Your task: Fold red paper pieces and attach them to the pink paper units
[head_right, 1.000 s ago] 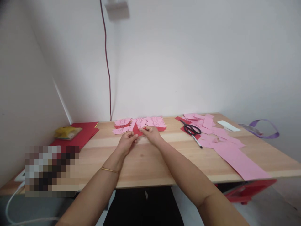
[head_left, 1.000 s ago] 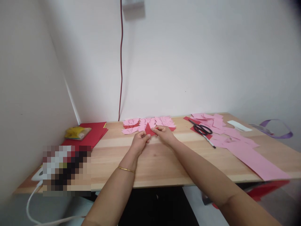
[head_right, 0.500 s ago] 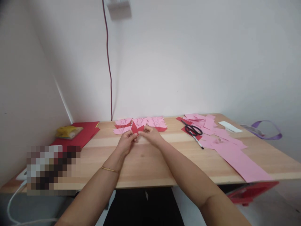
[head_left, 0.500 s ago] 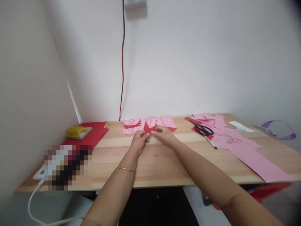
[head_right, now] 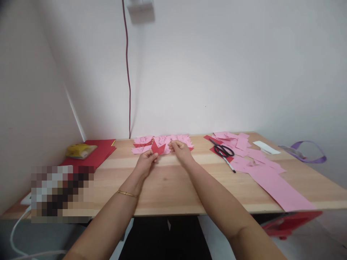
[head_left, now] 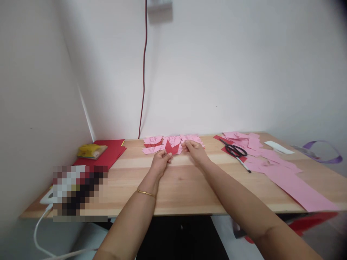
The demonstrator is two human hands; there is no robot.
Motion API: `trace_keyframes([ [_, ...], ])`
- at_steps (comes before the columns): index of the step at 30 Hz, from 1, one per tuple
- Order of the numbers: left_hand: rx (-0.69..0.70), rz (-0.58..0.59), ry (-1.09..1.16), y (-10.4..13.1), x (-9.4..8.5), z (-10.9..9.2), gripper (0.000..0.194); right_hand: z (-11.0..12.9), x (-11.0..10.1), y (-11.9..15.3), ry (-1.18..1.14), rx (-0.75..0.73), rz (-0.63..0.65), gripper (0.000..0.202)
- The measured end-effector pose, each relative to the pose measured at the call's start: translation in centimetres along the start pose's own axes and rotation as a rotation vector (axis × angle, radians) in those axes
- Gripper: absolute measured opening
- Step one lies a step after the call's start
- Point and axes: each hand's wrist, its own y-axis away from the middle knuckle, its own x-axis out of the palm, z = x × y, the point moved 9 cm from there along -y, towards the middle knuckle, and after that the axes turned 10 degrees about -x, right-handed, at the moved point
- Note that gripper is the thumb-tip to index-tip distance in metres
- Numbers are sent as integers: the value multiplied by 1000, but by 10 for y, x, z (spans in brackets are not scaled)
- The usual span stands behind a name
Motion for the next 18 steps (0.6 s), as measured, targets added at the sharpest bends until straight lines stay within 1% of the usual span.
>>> trace_keyframes([
  [2,-10,-3,28,0,-1,1,23,-1,-5,-1,-28,5,-35,41],
  [3,-8,2,45,0,-1,1,23,0,-3,0,-32,3,-13,39],
  [7,23,43,48,3,5,-4,24,5,28,11,-37,-20,213,32],
  [8,26,43,27,4,6,-5,26,6,34,14,-43,-26,243,32],
  [10,22,40,-22,5,7,-5,30,5,40,18,-75,-23,246,31],
  [12,-3,55,-38,6,10,-4,30,2,40,19,-112,-10,217,29],
  [15,-52,113,-8,7,15,1,28,0,37,17,-106,4,195,25],
  [18,-51,126,50,6,16,1,27,5,35,16,-81,-18,215,23],
])
